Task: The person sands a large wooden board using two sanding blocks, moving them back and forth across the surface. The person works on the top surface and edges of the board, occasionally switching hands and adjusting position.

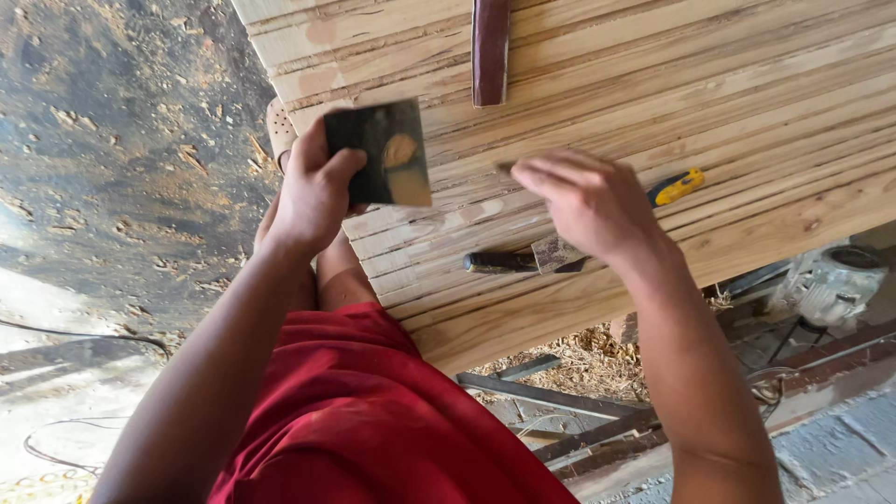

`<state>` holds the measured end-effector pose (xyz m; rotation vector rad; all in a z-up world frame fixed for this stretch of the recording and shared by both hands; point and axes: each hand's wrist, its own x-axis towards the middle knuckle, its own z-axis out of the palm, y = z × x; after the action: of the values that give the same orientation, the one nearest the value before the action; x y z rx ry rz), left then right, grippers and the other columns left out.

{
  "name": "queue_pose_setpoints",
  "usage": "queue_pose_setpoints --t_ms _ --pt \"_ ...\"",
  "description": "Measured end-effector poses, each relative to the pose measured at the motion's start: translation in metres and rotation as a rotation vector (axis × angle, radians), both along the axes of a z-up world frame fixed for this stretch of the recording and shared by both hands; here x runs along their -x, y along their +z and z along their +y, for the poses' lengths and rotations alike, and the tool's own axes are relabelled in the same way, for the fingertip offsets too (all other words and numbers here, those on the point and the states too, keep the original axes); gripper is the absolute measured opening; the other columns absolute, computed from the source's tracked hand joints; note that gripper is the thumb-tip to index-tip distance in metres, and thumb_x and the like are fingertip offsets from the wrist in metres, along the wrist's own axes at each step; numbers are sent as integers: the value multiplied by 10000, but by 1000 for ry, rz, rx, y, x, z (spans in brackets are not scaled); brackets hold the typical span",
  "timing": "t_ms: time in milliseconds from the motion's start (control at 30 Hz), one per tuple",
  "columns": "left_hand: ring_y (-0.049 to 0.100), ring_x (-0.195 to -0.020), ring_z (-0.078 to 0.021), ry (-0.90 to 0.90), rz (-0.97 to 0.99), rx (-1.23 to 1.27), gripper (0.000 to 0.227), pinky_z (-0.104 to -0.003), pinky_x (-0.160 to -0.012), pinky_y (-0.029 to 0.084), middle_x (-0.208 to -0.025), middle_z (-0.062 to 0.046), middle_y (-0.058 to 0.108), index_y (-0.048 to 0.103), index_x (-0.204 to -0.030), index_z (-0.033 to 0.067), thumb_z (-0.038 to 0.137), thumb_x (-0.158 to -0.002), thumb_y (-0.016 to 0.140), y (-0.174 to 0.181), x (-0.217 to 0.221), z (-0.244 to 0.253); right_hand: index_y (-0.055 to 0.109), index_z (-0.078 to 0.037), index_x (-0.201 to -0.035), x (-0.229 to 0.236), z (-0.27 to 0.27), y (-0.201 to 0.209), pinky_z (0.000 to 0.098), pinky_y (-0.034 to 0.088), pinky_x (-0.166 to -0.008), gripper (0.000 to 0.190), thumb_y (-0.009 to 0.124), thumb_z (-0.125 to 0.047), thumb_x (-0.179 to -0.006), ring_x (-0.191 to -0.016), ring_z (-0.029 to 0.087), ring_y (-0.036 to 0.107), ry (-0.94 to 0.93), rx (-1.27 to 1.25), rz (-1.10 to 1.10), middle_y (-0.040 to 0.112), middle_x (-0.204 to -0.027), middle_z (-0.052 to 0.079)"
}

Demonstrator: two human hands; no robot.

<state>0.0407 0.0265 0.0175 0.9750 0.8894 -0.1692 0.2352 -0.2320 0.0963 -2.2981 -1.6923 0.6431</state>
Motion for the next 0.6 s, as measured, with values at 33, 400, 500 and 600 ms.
queue_pose_setpoints --t_ms 33,400,500,600 --pt "574 -536 -123 -17 -7 24 390 -249 -405 454 -862 -79 660 557 -1311 3 70 -926 555 -1 7 -2 790 -97 -1124 -3 -2 -4 363 654 -852 253 626 64 -1017 -1078 268 760 32 -1 -64 775 -1170 89" --pt "641 -731 -81 88 -94 161 418 -214 -543 507 -1040 -69 685 528 -1364 -39 14 -949 541 -10 50 -19 792 -86 -1166 6 7 -25 420 620 -984 211 679 -18 -1001 -1139 292 730 133 -60 -219 770 -1201 113" --pt "597 -614 -83 59 -10 149 408 -215 -418 450 -971 -60 675 540 -1336 -20 31 -932 531 -9 52 -17 789 -65 -1169 11 8 -24 435 608 -995 249 652 -13 -968 -1135 304 727 109 -53 -246 771 -1205 128" --pt "603 -639 -82 65 -26 152 404 -213 -439 458 -980 -64 673 541 -1340 -27 29 -940 535 -7 52 -15 787 -59 -1192 16 8 -26 447 597 -1008 273 634 -5 -972 -1157 310 717 87 -59 -245 764 -1221 131"
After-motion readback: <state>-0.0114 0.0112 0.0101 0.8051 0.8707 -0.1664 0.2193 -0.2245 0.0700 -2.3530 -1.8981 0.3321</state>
